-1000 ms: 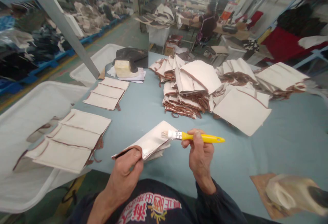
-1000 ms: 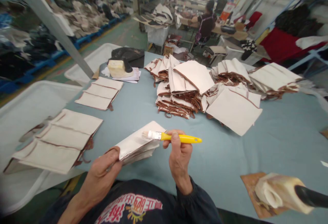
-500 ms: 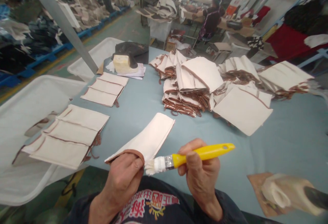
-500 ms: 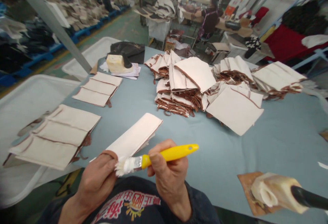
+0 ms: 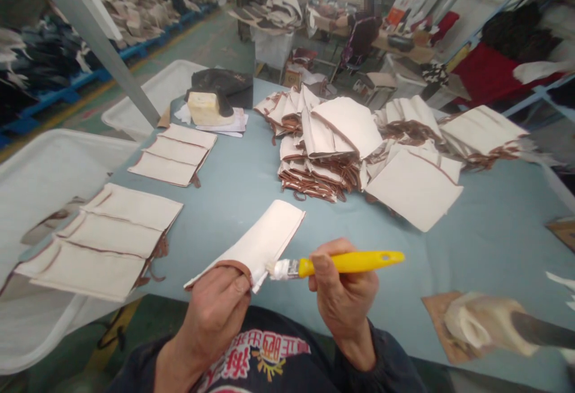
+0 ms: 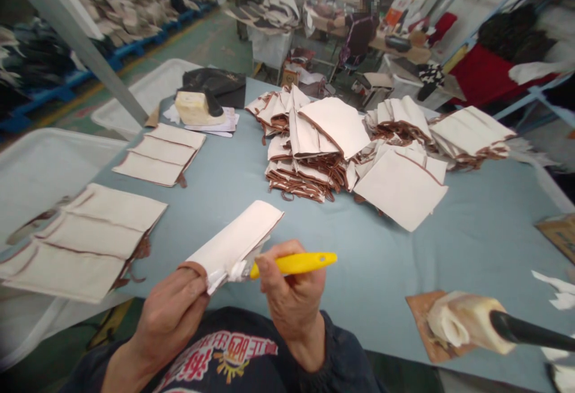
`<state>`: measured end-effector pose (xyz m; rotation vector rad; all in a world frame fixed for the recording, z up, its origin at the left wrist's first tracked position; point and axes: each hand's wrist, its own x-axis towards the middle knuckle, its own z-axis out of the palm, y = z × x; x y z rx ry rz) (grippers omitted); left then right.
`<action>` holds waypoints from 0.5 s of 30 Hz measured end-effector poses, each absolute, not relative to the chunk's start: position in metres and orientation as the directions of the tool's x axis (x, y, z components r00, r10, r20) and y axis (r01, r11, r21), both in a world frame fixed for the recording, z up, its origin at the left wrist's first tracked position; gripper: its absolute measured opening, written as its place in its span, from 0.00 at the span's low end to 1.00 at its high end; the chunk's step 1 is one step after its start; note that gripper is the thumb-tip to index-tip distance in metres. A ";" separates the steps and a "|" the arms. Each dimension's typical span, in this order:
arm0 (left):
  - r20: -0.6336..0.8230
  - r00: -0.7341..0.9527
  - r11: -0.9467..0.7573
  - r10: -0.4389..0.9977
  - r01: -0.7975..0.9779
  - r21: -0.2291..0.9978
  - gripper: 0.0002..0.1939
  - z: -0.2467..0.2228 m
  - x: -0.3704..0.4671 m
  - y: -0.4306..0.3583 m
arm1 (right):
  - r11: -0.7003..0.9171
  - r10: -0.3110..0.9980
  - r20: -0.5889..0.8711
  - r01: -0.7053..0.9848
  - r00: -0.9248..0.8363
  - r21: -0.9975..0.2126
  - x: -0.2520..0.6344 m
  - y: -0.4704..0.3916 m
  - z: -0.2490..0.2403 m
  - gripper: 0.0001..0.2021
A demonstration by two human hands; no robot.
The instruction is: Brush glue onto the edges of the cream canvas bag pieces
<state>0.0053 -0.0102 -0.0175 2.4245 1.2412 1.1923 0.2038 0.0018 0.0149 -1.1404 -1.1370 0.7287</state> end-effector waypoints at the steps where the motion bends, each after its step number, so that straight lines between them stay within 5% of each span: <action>1: 0.577 0.338 -0.643 0.743 0.599 0.476 0.14 -0.018 0.005 -0.010 | 0.295 0.915 0.306 0.079 0.264 -0.952 0.201 -0.004 0.013 0.13; 8: 0.530 0.274 -0.588 0.803 0.514 0.625 0.16 -0.016 0.009 -0.008 | 0.304 0.927 0.282 -0.051 0.247 -0.951 0.193 -0.018 0.014 0.12; 12: 0.112 0.149 -0.162 0.982 0.387 0.908 0.15 -0.010 0.013 -0.004 | 0.279 0.885 0.213 -0.104 0.413 -0.955 0.204 0.005 0.011 0.19; 15: -0.221 0.116 0.203 0.968 0.147 0.968 0.10 -0.007 0.011 0.000 | 0.245 0.846 0.157 -0.109 0.510 -0.963 0.214 0.017 0.002 0.23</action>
